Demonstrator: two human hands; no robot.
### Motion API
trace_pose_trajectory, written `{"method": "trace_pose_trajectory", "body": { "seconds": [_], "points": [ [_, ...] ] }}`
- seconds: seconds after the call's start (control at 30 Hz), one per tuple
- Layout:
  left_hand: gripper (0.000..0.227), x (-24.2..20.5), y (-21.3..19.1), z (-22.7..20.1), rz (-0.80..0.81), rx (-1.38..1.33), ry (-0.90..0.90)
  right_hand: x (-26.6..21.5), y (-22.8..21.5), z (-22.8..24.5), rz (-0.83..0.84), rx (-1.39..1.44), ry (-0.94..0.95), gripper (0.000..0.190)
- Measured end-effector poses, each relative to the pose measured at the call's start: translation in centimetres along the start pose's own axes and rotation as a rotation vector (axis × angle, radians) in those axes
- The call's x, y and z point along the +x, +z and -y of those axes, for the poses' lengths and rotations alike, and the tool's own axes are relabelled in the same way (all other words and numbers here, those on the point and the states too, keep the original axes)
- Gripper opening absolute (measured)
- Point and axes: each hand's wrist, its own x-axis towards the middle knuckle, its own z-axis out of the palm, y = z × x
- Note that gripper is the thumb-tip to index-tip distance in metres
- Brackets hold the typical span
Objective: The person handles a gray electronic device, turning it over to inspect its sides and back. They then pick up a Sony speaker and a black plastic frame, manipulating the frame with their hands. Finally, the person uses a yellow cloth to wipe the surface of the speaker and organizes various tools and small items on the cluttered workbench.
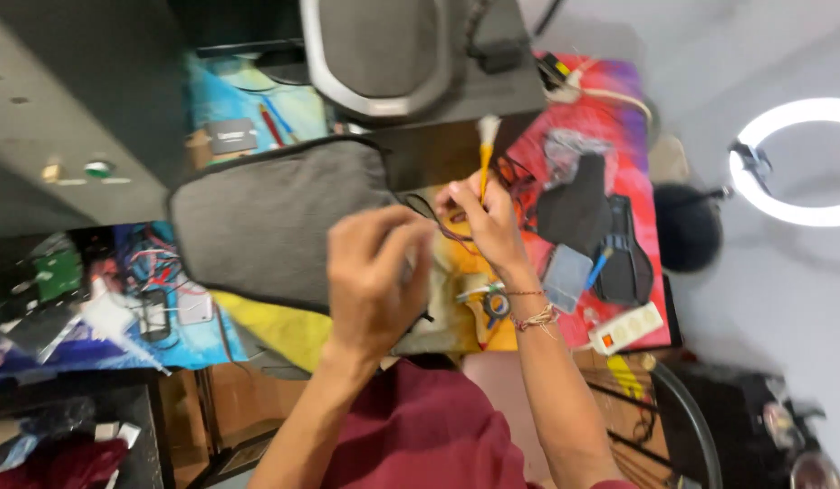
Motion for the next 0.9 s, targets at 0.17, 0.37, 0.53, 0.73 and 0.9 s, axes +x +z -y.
{"method": "trace_pose_trajectory", "body": {
  "seconds": [0.17, 0.37, 0.53, 0.73, 0.9],
  "points": [
    [0.019, -7.2, 11.7, -2.9, 0.465, -0.233, 0.048, -4.8, -7.3, -6.6, -0.162, 0.075, 0.432, 0.040],
    [0.037, -21.2, 27.4, 2.3, 1.145, -0.147, -0.458, -11.2, -13.5, -16.6, -0.345, 0.019, 0.677, 0.033],
    [0.037, -24.7, 29.4, 3.2, 1.173, 0.000, -0.574, -17.6, -14.6, -29.6, -0.315, -0.250, 0.773, 0.031],
    [0.026, -24.9, 25.8, 0.5, 1.208, -0.048, -0.831, -18.3, -13.4, -29.9, -0.327, -0.537, 0.678, 0.044],
    [0.046, -26.8, 25.5, -1.4, 1.243, 0.007, -1.090, -17.7, -13.4, -28.3, -0.321, -0.698, 0.642, 0.051]
  ]
}}
